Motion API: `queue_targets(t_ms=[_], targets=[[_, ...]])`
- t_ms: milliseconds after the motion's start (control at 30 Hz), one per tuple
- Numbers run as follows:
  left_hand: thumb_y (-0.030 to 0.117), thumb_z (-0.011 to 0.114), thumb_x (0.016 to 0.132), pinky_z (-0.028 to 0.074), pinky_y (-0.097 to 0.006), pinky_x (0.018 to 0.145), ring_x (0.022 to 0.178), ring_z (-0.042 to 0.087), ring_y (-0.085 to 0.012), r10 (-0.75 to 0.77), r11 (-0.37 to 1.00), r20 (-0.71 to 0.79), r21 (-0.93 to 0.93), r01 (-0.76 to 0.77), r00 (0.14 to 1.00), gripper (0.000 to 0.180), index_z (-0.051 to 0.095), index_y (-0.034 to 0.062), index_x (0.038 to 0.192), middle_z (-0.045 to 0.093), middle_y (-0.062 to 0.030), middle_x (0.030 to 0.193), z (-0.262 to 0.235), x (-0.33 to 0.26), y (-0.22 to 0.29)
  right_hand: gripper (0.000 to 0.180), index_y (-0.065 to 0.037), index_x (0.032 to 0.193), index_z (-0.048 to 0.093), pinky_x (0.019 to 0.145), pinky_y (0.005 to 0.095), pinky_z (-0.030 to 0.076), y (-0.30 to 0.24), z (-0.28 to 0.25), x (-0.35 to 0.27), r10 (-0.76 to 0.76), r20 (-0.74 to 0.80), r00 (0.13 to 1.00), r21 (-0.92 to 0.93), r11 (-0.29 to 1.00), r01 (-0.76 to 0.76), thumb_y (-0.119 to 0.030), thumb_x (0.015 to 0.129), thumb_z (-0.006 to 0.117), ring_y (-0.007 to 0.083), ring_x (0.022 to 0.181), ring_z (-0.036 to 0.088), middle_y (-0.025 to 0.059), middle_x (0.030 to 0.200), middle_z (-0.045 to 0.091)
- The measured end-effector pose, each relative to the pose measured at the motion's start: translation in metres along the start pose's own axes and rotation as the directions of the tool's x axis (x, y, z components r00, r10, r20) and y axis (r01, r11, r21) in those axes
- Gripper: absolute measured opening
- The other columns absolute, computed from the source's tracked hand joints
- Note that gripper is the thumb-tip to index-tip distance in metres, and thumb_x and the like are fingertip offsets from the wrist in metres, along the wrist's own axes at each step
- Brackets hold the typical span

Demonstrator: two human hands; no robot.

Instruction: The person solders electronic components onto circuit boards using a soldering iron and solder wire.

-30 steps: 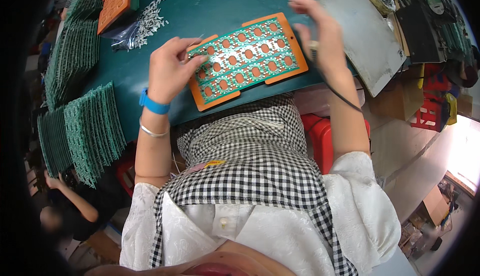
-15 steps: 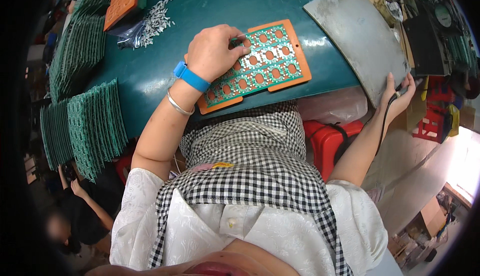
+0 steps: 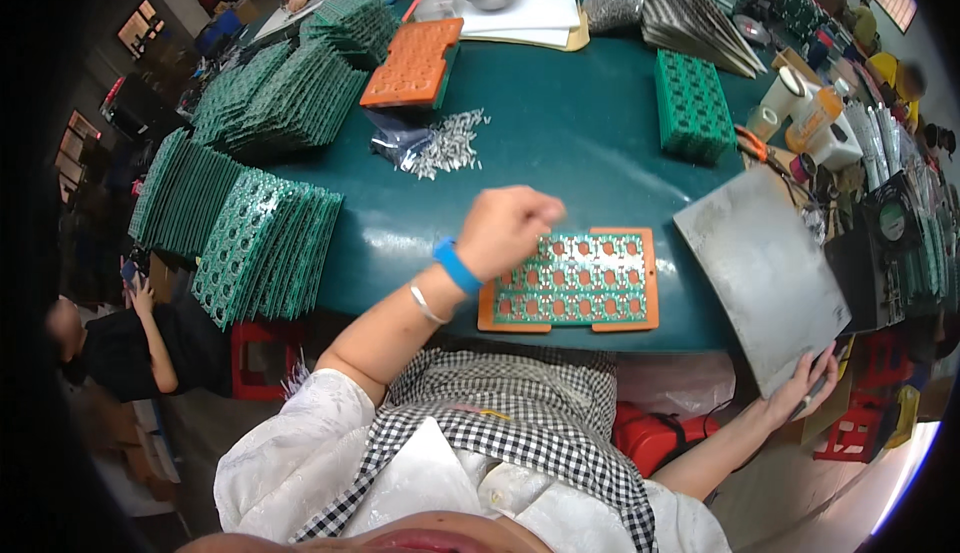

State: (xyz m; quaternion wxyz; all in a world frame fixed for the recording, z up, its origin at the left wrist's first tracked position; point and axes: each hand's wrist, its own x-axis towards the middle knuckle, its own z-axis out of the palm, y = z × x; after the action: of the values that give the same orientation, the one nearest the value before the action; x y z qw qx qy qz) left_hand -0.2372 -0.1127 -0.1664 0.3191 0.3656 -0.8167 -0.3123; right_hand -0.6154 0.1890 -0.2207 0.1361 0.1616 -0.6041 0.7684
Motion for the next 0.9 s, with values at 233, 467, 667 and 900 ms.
queue_targets(t_ms=[233, 467, 667, 900], targets=[[0.017, 0.051, 0.099, 0.049, -0.027, 0.062, 0.062, 0.06, -0.0115, -0.105, 0.962, -0.077, -0.261, 0.082, 0.991, 0.026, 0.068, -0.0011, 0.105, 0.068, -0.0091, 0.072, -0.04, -0.039, -0.032, 0.035, -0.004, 0.117, 0.049, 0.105, 0.037, 0.04, -0.025, 0.073, -0.034, 0.205, 0.476, 0.855, 0.096, 0.955, -0.282, 0.009, 0.086, 0.059, 0.0266, 0.127, 0.051, 0.0241, 0.138, 0.052], [0.017, 0.066, 0.09, 0.042, -0.03, 0.05, 0.05, 0.049, -0.0123, -0.392, 0.914, 0.037, -0.094, 0.394, 0.919, 0.04, 0.058, 0.0008, 0.126, 0.055, -0.0106, 0.058, -0.039, -0.08, -0.048, 0.036, -0.005, 0.115, 0.052, 0.092, 0.0236, 0.045, 0.001, 0.157, -0.101, 0.341, 0.816, 0.466, -0.082, 0.868, -0.49, 0.008, 0.083, 0.064, 0.0156, 0.119, 0.056, 0.0237, 0.136, 0.054], [0.011, 0.068, 0.087, 0.039, -0.027, 0.048, 0.049, 0.041, -0.0087, -0.383, 0.917, -0.065, -0.143, 0.372, 0.921, 0.05, 0.052, 0.0007, 0.133, 0.048, -0.008, 0.054, -0.034, -0.098, -0.058, 0.025, -0.002, 0.103, 0.057, 0.067, 0.0162, 0.045, -0.013, 0.167, -0.111, 0.182, 0.854, 0.487, -0.189, 0.981, -0.035, 0.006, 0.081, 0.065, 0.0062, 0.079, 0.046, 0.0151, 0.128, 0.062], [0.013, 0.07, 0.085, 0.044, -0.03, 0.053, 0.053, 0.047, -0.0106, -0.399, 0.914, -0.064, -0.111, 0.39, 0.915, 0.058, 0.048, -0.0004, 0.137, 0.052, -0.0092, 0.059, -0.036, -0.102, -0.061, 0.022, -0.004, 0.098, 0.056, 0.082, 0.0226, 0.042, -0.012, 0.161, -0.11, 0.087, 0.849, 0.521, -0.128, 0.991, 0.042, 0.004, 0.078, 0.063, 0.0078, 0.087, 0.048, 0.0138, 0.123, 0.065]])
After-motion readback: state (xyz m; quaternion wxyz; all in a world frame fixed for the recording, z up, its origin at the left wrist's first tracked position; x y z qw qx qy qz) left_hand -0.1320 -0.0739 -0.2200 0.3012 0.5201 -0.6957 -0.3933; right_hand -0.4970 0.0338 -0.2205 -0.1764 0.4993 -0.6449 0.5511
